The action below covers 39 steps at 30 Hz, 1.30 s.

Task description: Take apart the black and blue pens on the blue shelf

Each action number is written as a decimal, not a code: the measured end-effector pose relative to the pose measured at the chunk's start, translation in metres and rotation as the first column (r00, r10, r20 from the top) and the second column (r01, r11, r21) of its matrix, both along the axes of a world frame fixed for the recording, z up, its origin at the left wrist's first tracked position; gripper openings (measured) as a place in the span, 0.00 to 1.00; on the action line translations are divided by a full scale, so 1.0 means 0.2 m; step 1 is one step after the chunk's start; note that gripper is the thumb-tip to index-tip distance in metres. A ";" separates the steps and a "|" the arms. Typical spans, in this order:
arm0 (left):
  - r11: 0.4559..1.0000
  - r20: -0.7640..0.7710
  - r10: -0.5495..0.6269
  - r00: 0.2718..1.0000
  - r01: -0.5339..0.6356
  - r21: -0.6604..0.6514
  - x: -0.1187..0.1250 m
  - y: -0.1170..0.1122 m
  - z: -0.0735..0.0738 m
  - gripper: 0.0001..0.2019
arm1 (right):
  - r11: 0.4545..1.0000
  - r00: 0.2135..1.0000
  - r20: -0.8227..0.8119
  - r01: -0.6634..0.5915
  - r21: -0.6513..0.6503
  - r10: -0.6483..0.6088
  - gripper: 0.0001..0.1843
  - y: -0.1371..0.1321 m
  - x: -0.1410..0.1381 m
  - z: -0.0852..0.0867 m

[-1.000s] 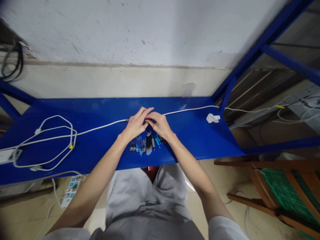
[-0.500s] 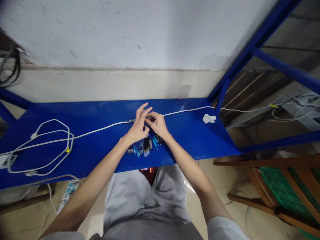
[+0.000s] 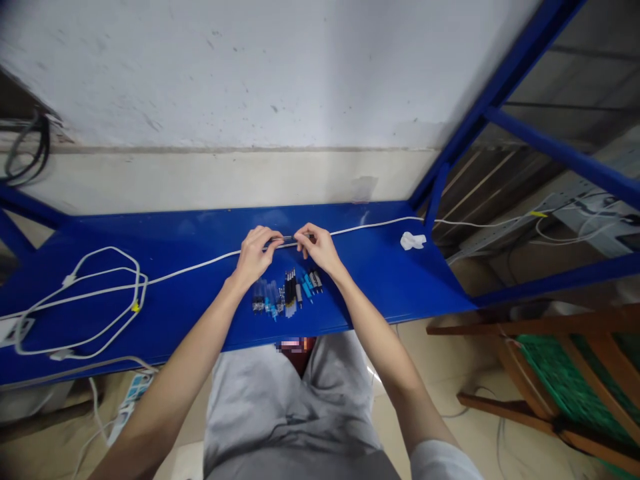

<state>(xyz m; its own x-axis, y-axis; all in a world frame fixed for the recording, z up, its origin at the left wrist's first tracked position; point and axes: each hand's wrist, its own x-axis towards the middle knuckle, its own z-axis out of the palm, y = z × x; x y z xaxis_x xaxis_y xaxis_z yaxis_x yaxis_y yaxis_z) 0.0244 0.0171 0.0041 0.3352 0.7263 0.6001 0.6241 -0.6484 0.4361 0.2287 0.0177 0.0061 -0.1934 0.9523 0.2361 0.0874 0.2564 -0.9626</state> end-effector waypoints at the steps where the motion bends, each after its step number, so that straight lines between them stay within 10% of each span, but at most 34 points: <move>1: 1.000 0.018 -0.021 1.000 0.021 -0.005 0.01 0.00 0.00 0.12 | 0.999 0.999 0.032 0.032 -0.001 -0.032 0.23 0.00 0.00 0.00; 16: 0.997 0.163 -0.066 0.984 0.071 -0.028 0.00 0.00 -0.02 0.11 | 0.986 0.973 0.166 0.148 0.075 -0.159 0.25 -0.01 0.00 0.01; 31: 1.000 -0.014 0.022 1.000 -0.022 -0.006 -0.01 0.00 0.01 0.16 | 0.973 0.948 0.221 0.216 0.083 -0.230 0.33 0.00 0.00 -0.01; 39: 1.000 -0.065 -0.028 0.997 0.027 -0.013 -0.03 -0.03 0.05 0.15 | 1.000 0.995 0.097 0.015 -0.008 -0.014 0.23 0.03 0.07 -0.02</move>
